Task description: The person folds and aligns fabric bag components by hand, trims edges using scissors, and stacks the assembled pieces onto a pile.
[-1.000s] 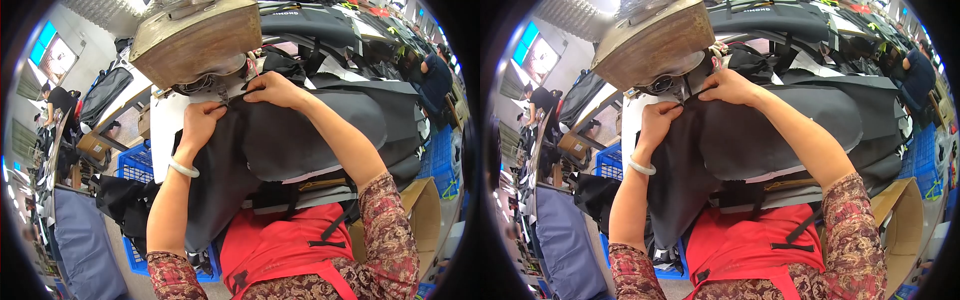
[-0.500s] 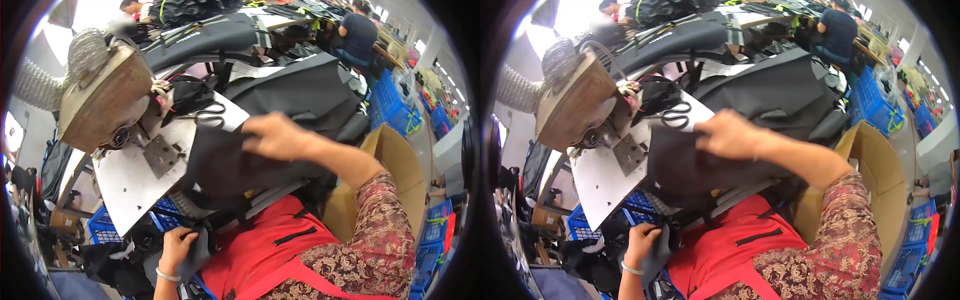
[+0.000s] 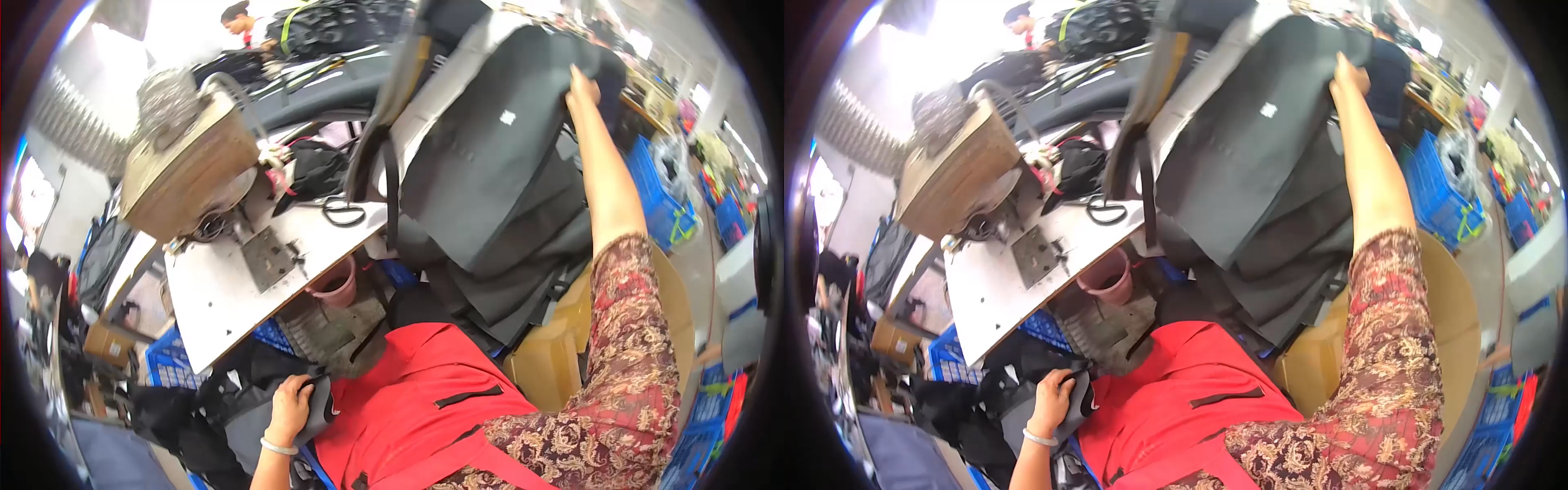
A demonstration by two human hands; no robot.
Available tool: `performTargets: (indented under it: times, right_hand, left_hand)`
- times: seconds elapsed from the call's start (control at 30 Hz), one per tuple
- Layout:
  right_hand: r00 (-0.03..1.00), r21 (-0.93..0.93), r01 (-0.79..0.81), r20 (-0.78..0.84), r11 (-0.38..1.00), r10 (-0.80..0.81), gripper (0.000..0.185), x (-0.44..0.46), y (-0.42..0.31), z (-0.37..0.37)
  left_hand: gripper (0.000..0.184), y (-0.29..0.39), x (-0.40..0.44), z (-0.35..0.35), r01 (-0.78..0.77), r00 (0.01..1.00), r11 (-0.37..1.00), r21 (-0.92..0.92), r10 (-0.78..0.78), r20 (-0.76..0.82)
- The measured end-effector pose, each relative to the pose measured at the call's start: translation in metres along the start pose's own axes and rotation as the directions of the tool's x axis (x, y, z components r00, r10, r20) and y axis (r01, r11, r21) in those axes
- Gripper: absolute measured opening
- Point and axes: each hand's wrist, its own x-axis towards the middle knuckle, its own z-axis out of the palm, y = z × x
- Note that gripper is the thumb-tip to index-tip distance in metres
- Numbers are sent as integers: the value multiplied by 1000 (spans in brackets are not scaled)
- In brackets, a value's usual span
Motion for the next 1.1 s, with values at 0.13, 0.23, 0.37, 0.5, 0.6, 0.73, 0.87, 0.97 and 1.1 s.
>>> performTargets:
  times: [0.13,0.23,0.37,0.5,0.6,0.73,0.87,0.97,1.1]
  right_hand:
    - [939,-389,-120,255,913,232,80,-46,153,-90]
    - [786,-712,-108,366,694,498,85,-97,243,-162]
    - [844,-800,536,522,270,-126,63,-210,200,-171]
    - [603,-359,584,792,728,-93,39,-328,96,-142]
    - [149,-356,179,931,917,333,21,-441,14,-127]
    - [-454,-748,-15,597,664,662,51,-581,27,-142]
    - [-674,-798,50,416,600,610,60,-675,-15,-113]
    - [-658,-655,-134,620,743,427,42,-697,-34,-112]
    - [-649,-383,-105,725,918,228,26,-697,-31,-129]
  left_hand:
    - [16,-28,-32,-2,41,993,999,23,-38,-114]
    - [11,-48,-53,-11,125,981,983,134,-103,-162]
    - [13,-31,-65,-23,181,974,966,185,-151,-168]
    - [11,-7,-67,-27,151,971,979,141,-120,-209]
    - [10,6,-68,-17,98,970,991,85,-77,-230]
    - [10,37,-74,3,-75,976,996,36,81,-204]
    - [12,92,-81,19,-146,988,977,-154,137,-68]
    - [14,97,-88,20,-44,978,944,-328,108,180]
    - [21,69,-48,-28,-167,907,982,-82,121,-403]
